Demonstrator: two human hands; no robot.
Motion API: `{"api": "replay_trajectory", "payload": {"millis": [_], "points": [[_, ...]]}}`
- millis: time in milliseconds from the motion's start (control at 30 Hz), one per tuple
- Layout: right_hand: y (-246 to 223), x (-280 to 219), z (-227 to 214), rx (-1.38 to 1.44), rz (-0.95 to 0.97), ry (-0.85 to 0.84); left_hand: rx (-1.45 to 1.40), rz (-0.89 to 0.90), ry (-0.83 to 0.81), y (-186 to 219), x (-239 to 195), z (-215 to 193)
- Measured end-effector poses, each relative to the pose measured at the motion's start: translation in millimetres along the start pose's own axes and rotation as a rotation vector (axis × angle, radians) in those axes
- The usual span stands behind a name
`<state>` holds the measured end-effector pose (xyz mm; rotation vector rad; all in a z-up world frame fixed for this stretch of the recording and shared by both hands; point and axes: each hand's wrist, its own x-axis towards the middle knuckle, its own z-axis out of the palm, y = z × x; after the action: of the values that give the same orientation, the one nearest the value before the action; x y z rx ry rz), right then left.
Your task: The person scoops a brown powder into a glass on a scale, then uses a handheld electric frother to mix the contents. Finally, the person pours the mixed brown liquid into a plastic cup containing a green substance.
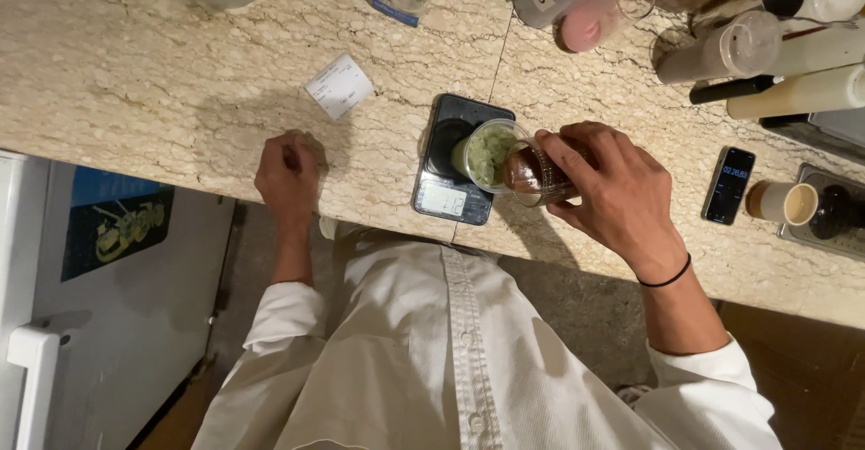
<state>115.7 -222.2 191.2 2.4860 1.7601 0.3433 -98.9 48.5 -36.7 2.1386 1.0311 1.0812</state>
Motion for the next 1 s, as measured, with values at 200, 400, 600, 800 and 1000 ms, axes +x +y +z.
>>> {"api": "replay_trajectory", "payload": {"millis": [200,400,600,800,1000], "points": [[-2.8,6.4,-6.7,0.005,-0.05,-0.034,-0.031,-0.014,-0.008,0.4,1.4,-2.4],[-9.6,18.0,-7.2,0.024,-0.096,-0.019,-0.039,-0.001,0.006,-2.1,1.0,-0.5],[-12.7,33.3,-10.6,0.019,-0.136,0.001,-0.061,-0.007,0.004,-13.0,-3.8,3.6],[-7.2,41.0,-5.2,0.0,-0.12,0.034,-0.062,0.006,0.021,-2.5,0.9,-0.9],[1.5,43.7,-6.4,-0.028,-0.095,0.039,-0.023,0.008,0.031,-12.0,-2.7,4.6]]}}
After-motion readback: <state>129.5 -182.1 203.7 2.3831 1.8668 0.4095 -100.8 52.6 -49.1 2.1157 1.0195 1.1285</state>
